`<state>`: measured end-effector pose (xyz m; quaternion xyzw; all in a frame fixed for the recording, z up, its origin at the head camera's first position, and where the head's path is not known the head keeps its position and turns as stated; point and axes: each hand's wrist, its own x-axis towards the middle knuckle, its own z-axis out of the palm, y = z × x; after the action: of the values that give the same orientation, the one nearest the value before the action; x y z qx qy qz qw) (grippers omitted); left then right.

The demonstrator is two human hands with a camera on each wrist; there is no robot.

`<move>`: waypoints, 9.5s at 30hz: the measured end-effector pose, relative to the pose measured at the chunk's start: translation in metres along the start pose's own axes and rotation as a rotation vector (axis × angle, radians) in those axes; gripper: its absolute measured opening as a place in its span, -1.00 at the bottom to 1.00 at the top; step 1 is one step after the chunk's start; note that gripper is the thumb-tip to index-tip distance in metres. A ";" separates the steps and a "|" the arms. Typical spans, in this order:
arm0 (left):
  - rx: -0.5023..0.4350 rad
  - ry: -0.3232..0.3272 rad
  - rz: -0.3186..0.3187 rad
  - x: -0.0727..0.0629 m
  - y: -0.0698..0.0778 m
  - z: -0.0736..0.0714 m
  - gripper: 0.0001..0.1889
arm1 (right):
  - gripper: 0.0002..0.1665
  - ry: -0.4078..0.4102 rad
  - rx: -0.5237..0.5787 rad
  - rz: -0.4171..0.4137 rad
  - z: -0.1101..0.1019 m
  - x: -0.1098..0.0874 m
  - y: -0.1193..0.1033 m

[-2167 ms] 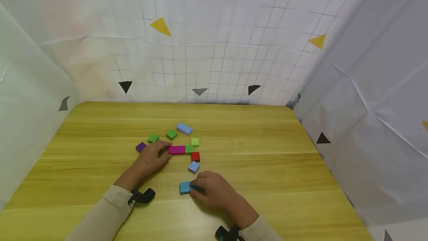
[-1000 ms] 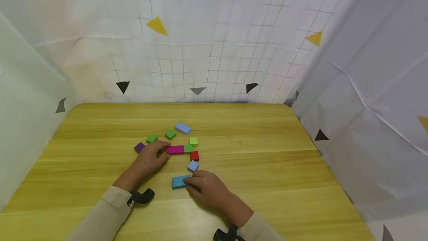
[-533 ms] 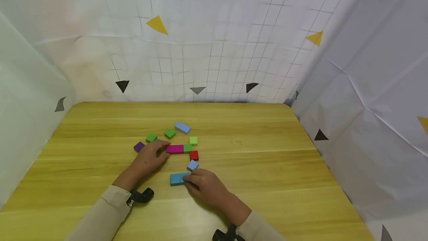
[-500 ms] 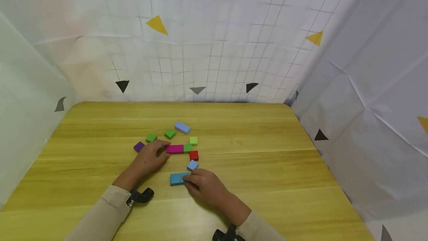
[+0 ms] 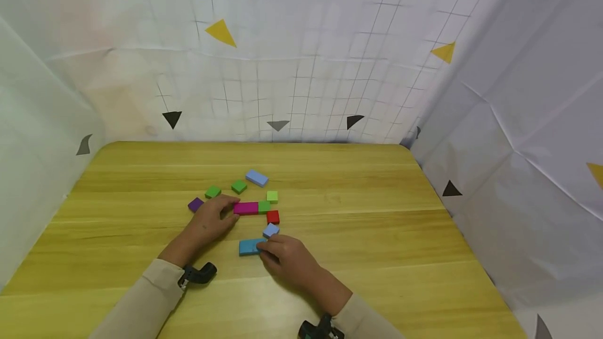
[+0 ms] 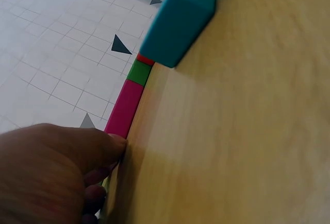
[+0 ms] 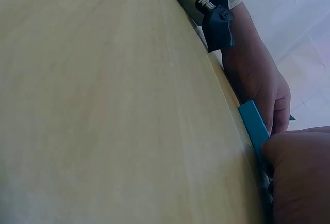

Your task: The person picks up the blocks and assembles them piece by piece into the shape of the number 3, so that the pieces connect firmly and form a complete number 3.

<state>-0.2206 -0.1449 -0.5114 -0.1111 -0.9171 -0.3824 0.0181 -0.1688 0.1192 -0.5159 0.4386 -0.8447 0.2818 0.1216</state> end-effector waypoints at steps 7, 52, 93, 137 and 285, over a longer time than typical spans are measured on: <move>-0.006 -0.010 -0.004 0.000 0.001 -0.001 -0.54 | -0.75 0.004 0.015 0.014 0.000 0.002 -0.001; 0.005 0.001 0.031 0.000 0.001 -0.001 -0.56 | -0.75 0.032 0.014 0.062 0.004 0.005 -0.002; 0.019 -0.007 0.022 0.001 -0.001 0.000 -0.54 | -0.74 0.033 0.024 0.070 0.005 0.004 0.000; 0.186 0.057 -0.029 0.001 0.013 -0.044 -0.55 | -0.76 0.043 0.001 0.050 0.008 0.003 0.003; 0.123 -0.299 -0.138 -0.031 0.034 -0.033 -0.80 | -0.75 0.044 0.011 0.083 0.012 0.001 0.005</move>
<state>-0.1846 -0.1508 -0.4682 -0.1022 -0.9366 -0.3053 -0.1382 -0.1730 0.1141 -0.5276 0.3974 -0.8577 0.3010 0.1260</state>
